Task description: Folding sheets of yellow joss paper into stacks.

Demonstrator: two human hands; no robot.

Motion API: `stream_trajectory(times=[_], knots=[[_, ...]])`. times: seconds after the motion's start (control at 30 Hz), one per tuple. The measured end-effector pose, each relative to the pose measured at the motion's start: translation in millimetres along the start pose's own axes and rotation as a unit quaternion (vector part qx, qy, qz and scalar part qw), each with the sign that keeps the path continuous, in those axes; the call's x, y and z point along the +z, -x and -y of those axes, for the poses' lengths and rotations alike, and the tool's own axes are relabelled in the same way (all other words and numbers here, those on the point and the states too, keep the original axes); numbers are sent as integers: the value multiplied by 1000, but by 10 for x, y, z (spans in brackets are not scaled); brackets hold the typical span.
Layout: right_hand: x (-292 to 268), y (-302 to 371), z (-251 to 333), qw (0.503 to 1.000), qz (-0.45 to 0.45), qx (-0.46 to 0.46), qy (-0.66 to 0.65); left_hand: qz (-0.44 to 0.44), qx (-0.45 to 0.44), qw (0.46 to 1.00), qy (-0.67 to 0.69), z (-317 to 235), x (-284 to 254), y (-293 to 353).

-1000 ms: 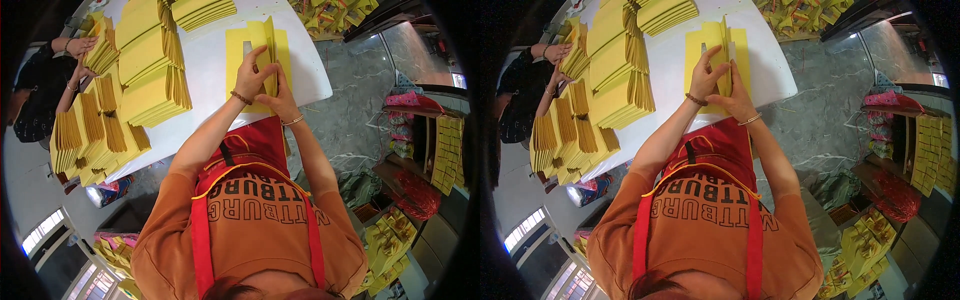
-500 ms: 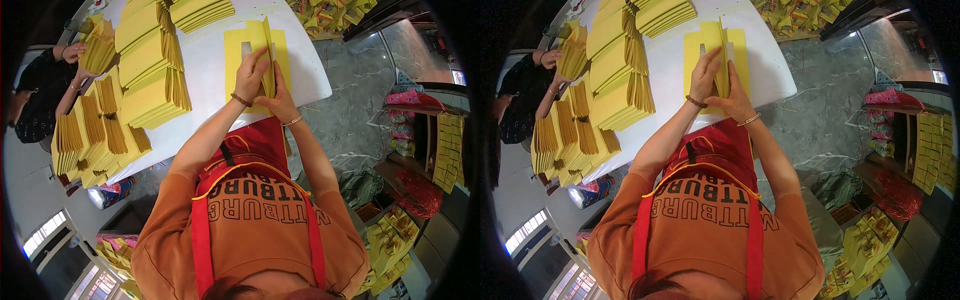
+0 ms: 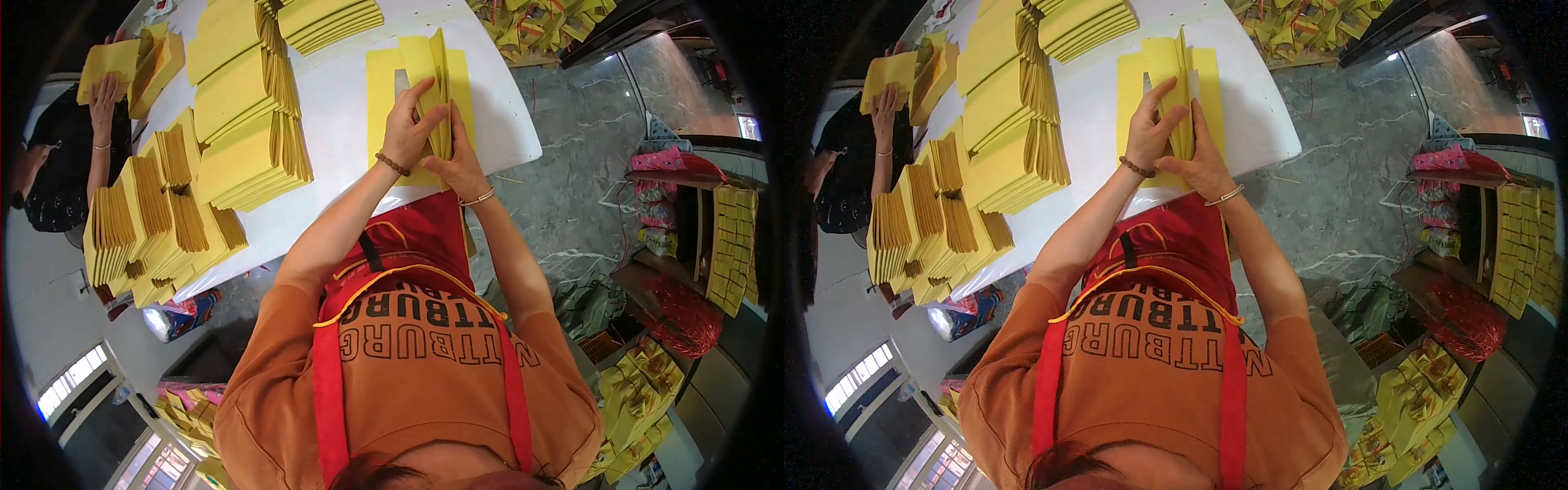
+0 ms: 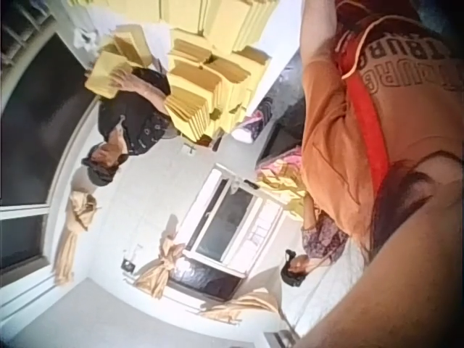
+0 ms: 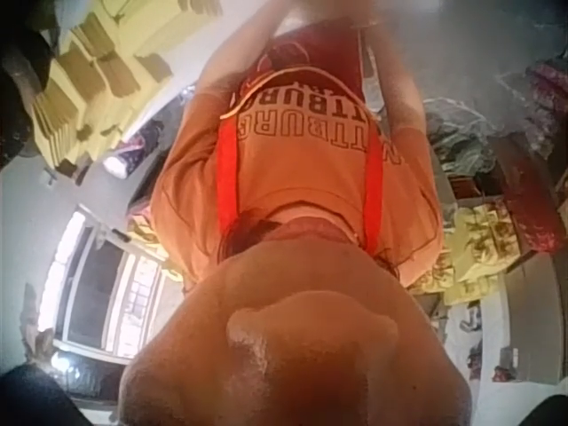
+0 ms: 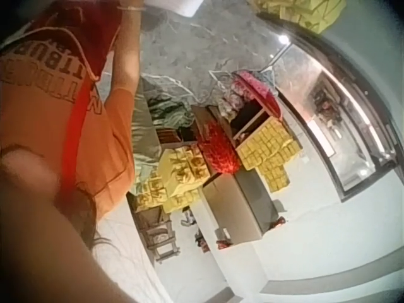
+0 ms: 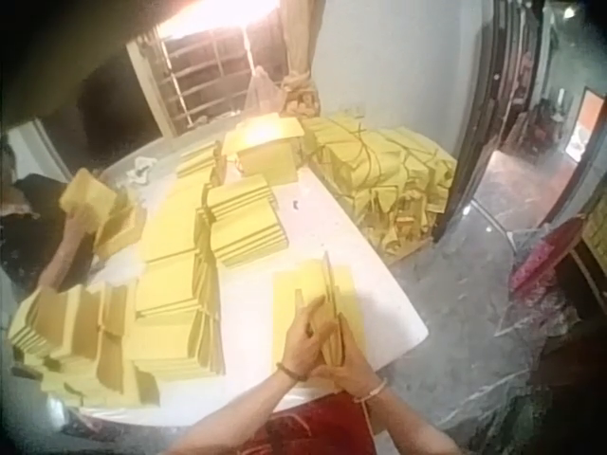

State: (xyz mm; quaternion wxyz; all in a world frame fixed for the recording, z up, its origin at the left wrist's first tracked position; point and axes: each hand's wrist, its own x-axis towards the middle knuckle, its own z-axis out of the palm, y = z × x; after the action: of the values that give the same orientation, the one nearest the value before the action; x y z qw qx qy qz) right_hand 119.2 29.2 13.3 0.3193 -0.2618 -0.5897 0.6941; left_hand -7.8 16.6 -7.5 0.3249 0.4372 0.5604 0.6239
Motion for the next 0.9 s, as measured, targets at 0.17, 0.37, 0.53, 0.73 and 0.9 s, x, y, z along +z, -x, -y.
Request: stream_trajectory(times=[0.17, 0.37, 0.53, 0.73, 0.9], knots=[[2, -7, -16, 1000, 2, -2, -3, -76, 34, 996, 40, -74, 126, 9], [0, -1, -44, 1000, 0, -6, 13, -17, 31, 998, -42, -24, 6, 1], [-26, -12, -46, 995, -2, -17, 93, -12, 65, 992, -108, -105, 20, 11], [-17, -2, -61, 1000, 0, -7, 23, -9, 71, 993, -94, -82, 8, 10], [8, 5, -35, 999, 3, 5, -43, -16, 39, 997, -71, -75, 5, 26]])
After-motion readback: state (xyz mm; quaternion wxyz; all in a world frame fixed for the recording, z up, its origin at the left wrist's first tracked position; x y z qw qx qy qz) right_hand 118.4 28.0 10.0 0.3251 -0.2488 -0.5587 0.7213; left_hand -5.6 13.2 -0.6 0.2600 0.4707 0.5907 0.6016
